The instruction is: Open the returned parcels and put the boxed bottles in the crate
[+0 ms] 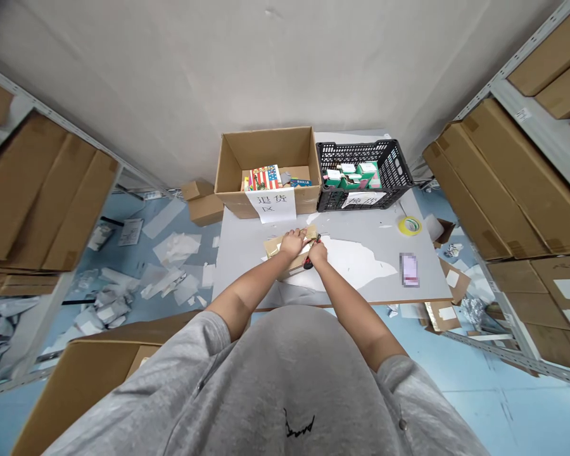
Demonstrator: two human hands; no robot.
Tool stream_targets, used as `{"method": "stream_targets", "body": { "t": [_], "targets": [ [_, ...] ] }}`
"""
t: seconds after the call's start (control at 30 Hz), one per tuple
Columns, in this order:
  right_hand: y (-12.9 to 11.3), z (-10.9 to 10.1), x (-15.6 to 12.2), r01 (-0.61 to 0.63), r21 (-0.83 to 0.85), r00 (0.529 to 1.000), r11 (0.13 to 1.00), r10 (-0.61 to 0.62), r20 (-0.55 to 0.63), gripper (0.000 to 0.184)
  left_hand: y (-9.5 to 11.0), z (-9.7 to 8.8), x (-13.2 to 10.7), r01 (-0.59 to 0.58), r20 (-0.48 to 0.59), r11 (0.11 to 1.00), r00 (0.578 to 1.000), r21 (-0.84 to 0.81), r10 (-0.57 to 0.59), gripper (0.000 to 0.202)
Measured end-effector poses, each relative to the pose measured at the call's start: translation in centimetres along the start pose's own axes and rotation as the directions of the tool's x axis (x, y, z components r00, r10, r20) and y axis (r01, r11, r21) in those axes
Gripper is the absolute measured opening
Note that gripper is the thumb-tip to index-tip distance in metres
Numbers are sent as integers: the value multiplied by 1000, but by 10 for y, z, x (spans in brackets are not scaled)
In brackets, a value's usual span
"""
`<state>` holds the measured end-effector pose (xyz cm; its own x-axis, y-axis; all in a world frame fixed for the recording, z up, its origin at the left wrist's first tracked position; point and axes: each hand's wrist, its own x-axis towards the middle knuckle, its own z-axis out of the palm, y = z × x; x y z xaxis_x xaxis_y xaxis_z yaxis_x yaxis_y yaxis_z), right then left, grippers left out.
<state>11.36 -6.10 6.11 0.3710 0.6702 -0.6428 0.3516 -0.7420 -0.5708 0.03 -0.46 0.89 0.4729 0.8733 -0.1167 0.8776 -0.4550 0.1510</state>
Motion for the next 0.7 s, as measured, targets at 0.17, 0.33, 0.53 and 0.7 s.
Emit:
{"method": "stream_targets", "body": {
  "t": [0.17, 0.33, 0.53, 0.7],
  "targets": [
    [3, 5, 0, -35, -13, 999, 999, 34, -31, 42, 7, 5, -5, 2, -24, 1000, 1000, 7, -1, 66],
    [0, 2, 9, -23, -72, 994, 997, 15, -111, 34, 9, 5, -8, 22, -29, 1000, 999, 6, -22, 64],
    [14, 4, 5, -38, -84, 998, 996, 33, -61, 41, 11, 4, -12, 18, -40, 999, 999, -29, -19, 65],
    [12, 3, 12, -17, -93, 995, 996, 8, -95, 38, 13, 7, -13, 33, -32, 999, 999, -36, -34, 64]
  ]
}}
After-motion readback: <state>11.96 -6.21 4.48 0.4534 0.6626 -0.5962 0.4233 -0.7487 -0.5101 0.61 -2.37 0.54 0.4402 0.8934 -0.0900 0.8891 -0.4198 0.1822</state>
